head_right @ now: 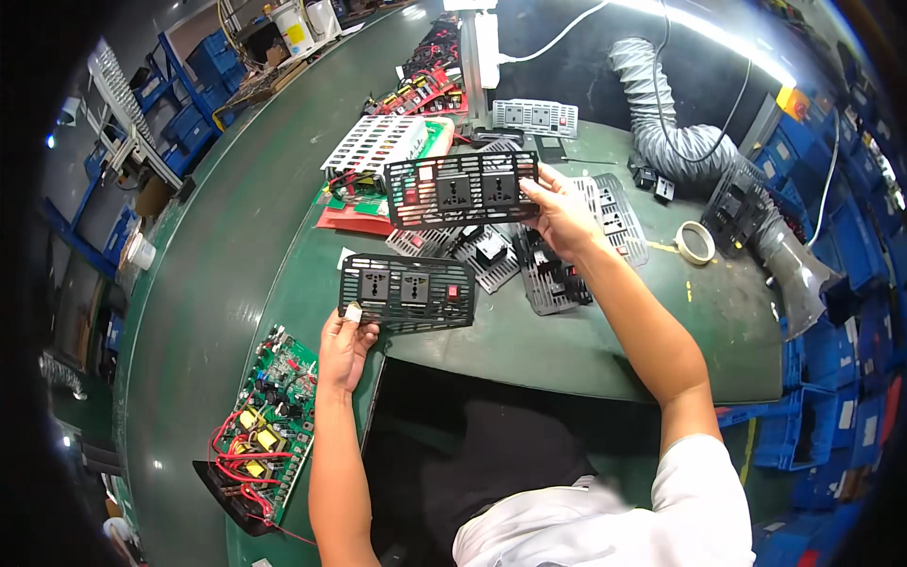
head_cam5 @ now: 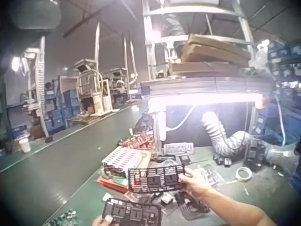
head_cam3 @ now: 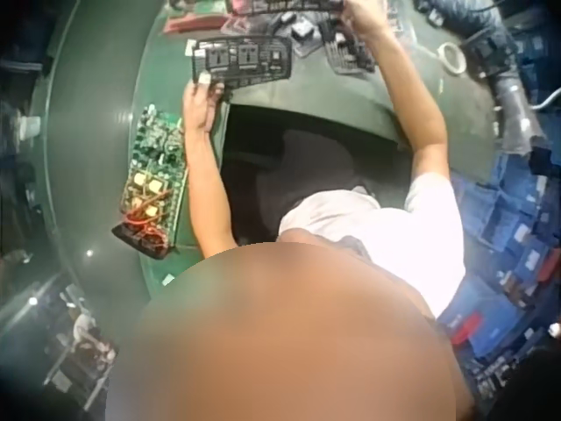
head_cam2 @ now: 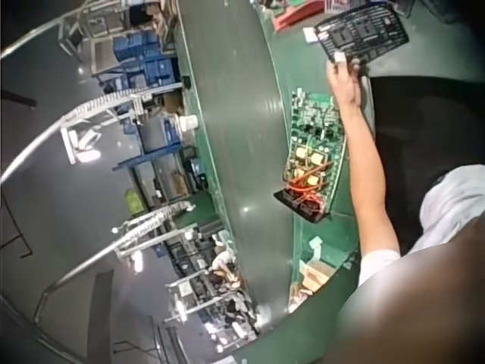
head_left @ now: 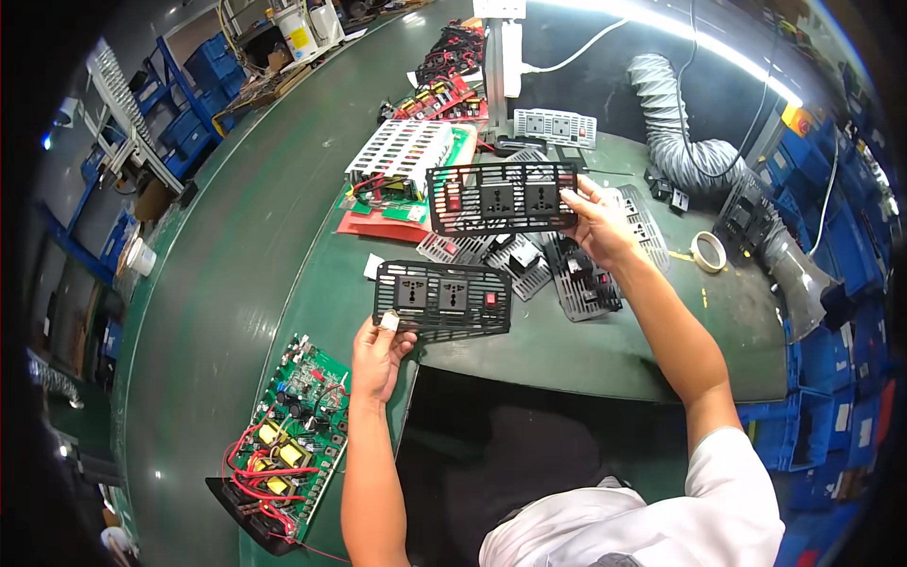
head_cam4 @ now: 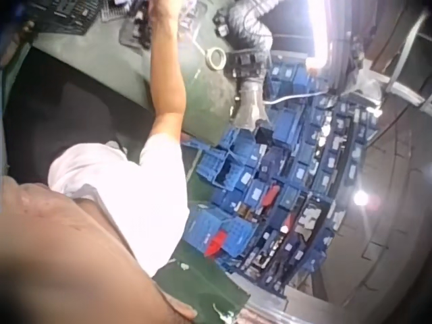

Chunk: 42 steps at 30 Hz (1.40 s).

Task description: Assembling and inspecting electronic circuit boards on a factory production line.

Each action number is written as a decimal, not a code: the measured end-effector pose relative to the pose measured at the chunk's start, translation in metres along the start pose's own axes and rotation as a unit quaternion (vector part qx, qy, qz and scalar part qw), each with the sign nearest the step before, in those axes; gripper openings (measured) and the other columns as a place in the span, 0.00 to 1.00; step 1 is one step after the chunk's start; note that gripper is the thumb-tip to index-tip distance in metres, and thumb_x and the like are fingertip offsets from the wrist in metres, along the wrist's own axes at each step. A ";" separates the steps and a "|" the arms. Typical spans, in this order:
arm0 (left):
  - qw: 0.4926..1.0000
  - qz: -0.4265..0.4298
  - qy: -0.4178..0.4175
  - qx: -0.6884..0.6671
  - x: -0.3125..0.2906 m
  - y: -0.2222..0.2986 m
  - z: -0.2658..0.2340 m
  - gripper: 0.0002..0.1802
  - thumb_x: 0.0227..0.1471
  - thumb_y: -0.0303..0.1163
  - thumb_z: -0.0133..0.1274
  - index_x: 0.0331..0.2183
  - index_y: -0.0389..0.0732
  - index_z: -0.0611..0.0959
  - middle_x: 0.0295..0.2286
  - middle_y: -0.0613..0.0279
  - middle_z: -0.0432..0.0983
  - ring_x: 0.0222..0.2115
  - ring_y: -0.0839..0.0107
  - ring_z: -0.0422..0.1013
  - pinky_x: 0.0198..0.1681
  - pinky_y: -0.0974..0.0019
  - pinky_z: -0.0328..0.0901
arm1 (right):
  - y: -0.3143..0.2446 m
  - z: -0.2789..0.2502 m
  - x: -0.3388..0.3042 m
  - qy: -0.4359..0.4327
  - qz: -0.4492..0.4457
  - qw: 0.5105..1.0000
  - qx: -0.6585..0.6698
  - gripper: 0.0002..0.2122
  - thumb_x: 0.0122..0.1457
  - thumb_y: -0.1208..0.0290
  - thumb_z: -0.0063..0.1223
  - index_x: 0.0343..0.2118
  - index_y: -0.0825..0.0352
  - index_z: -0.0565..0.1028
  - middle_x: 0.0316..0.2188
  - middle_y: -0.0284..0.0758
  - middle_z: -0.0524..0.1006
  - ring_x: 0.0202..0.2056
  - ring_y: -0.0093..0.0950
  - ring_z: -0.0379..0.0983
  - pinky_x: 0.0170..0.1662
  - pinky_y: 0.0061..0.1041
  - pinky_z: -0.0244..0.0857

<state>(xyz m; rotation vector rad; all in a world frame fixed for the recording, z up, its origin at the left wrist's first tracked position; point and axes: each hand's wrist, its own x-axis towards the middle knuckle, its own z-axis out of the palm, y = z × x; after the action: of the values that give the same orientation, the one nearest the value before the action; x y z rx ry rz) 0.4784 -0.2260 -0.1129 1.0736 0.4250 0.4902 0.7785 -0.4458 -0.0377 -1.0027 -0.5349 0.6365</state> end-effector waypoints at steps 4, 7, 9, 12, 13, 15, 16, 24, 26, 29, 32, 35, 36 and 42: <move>0.966 -0.078 0.025 0.245 -0.003 0.019 0.012 0.09 0.61 0.33 0.47 0.32 0.38 0.78 0.22 0.63 0.76 0.20 0.79 0.71 0.23 0.78 0.64 | -0.014 -0.002 0.014 0.018 -0.054 0.997 -0.055 0.11 0.63 0.71 0.50 0.47 0.68 0.70 0.38 0.30 0.77 0.36 0.19 0.75 0.40 0.20 0.71; 0.834 -0.119 0.057 0.536 -0.015 0.048 0.039 0.11 0.55 0.34 0.52 0.29 0.34 0.79 0.19 0.61 0.76 0.17 0.77 0.69 0.22 0.73 0.63 | -0.051 0.004 0.023 0.051 -0.139 0.979 -0.138 0.09 0.63 0.70 0.50 0.43 0.69 0.74 0.34 0.27 0.77 0.33 0.15 0.72 0.38 0.15 0.67; 0.861 -0.040 0.057 0.505 -0.020 0.065 0.044 0.11 0.54 0.32 0.51 0.34 0.34 0.79 0.26 0.60 0.79 0.23 0.77 0.72 0.26 0.73 0.64 | -0.076 0.021 0.019 -0.011 -0.179 0.947 -0.266 0.09 0.63 0.69 0.51 0.40 0.69 0.74 0.31 0.26 0.75 0.32 0.14 0.70 0.37 0.15 0.65; 0.928 -0.007 0.057 0.368 -0.022 0.092 0.085 0.16 0.52 0.33 0.57 0.42 0.35 0.78 0.33 0.64 0.79 0.30 0.78 0.73 0.30 0.72 0.66 | -0.092 0.073 0.009 -0.221 -0.166 0.833 -0.479 0.10 0.61 0.67 0.51 0.35 0.70 0.73 0.28 0.31 0.74 0.33 0.19 0.69 0.38 0.22 0.65; 0.955 -0.012 -0.037 0.294 -0.018 0.094 0.097 0.18 0.52 0.33 0.58 0.43 0.36 0.77 0.33 0.64 0.78 0.30 0.78 0.73 0.30 0.72 0.65 | -0.083 0.084 0.011 -0.274 -0.165 0.784 -0.532 0.11 0.61 0.65 0.51 0.36 0.70 0.73 0.29 0.37 0.75 0.33 0.25 0.72 0.39 0.26 0.66; 0.956 -0.046 -0.151 0.248 -0.009 0.089 0.111 0.18 0.51 0.33 0.59 0.43 0.36 0.77 0.32 0.64 0.78 0.29 0.79 0.72 0.29 0.73 0.65 | -0.064 0.109 0.006 -0.342 -0.158 0.739 -0.558 0.12 0.61 0.64 0.50 0.39 0.69 0.72 0.30 0.44 0.76 0.34 0.37 0.74 0.39 0.34 0.65; 0.941 -0.078 -0.173 0.280 -0.005 0.086 0.115 0.16 0.50 0.32 0.60 0.41 0.36 0.79 0.30 0.64 0.78 0.28 0.79 0.72 0.29 0.74 0.65 | -0.066 0.122 0.000 -0.357 -0.153 0.732 -0.560 0.12 0.61 0.64 0.50 0.39 0.69 0.73 0.30 0.45 0.76 0.34 0.38 0.74 0.38 0.35 0.65; 0.994 0.063 0.019 -0.082 0.016 0.043 0.095 0.07 0.56 0.28 0.55 0.35 0.35 0.81 0.30 0.62 0.79 0.28 0.72 0.76 0.29 0.74 0.71 | -0.057 0.074 0.011 -0.121 -0.200 0.922 -0.309 0.28 0.56 0.67 0.61 0.58 0.65 0.64 0.48 0.39 0.74 0.47 0.25 0.71 0.51 0.28 0.65; 0.988 0.085 0.029 -0.124 0.021 0.031 0.076 0.07 0.57 0.28 0.54 0.37 0.36 0.81 0.32 0.62 0.78 0.31 0.69 0.77 0.32 0.73 0.73 | -0.036 0.069 -0.003 -0.116 -0.044 0.968 -0.219 0.26 0.59 0.67 0.58 0.58 0.67 0.63 0.47 0.39 0.75 0.46 0.25 0.72 0.50 0.24 0.66; 0.990 0.046 0.036 -0.130 0.029 0.019 0.075 0.06 0.57 0.26 0.54 0.37 0.36 0.80 0.33 0.63 0.78 0.32 0.68 0.77 0.34 0.73 0.74 | 0.002 0.056 -0.010 -0.145 0.076 0.967 -0.196 0.19 0.60 0.66 0.55 0.52 0.66 0.68 0.40 0.32 0.77 0.39 0.19 0.72 0.41 0.21 0.67; 0.992 0.010 0.029 -0.121 0.028 0.017 0.073 0.08 0.56 0.26 0.54 0.40 0.37 0.79 0.34 0.63 0.78 0.32 0.70 0.76 0.32 0.75 0.73 | 0.021 0.056 -0.009 -0.130 0.091 0.970 -0.186 0.10 0.63 0.67 0.50 0.44 0.65 0.73 0.35 0.26 0.76 0.34 0.14 0.71 0.37 0.18 0.65; 0.998 0.050 0.049 0.001 0.030 0.023 0.059 0.12 0.56 0.25 0.54 0.43 0.36 0.77 0.36 0.63 0.77 0.30 0.75 0.75 0.30 0.77 0.70 | 0.025 0.045 -0.003 -0.103 0.071 0.980 -0.152 0.07 0.65 0.71 0.46 0.42 0.65 0.73 0.35 0.25 0.76 0.33 0.13 0.69 0.37 0.16 0.63; 0.990 0.077 0.093 0.069 0.032 0.027 0.051 0.16 0.55 0.24 0.54 0.46 0.35 0.75 0.38 0.64 0.76 0.29 0.80 0.72 0.30 0.78 0.66 | 0.028 0.041 0.000 -0.103 0.070 0.981 -0.150 0.07 0.65 0.71 0.46 0.42 0.65 0.73 0.35 0.25 0.76 0.33 0.13 0.69 0.37 0.16 0.63; 0.946 0.147 0.113 0.265 0.043 0.015 0.014 0.18 0.55 0.22 0.53 0.49 0.31 0.76 0.42 0.60 0.75 0.43 0.73 0.72 0.49 0.70 0.65 | 0.044 0.037 0.004 -0.047 0.014 0.967 -0.250 0.07 0.64 0.74 0.46 0.42 0.67 0.73 0.34 0.26 0.76 0.34 0.13 0.68 0.37 0.16 0.62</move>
<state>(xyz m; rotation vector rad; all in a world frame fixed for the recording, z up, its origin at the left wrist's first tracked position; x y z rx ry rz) 0.5187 -0.2054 -0.0974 1.6224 0.6249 0.7958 0.7462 -0.4041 -0.0603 -1.4596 -0.7898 0.5871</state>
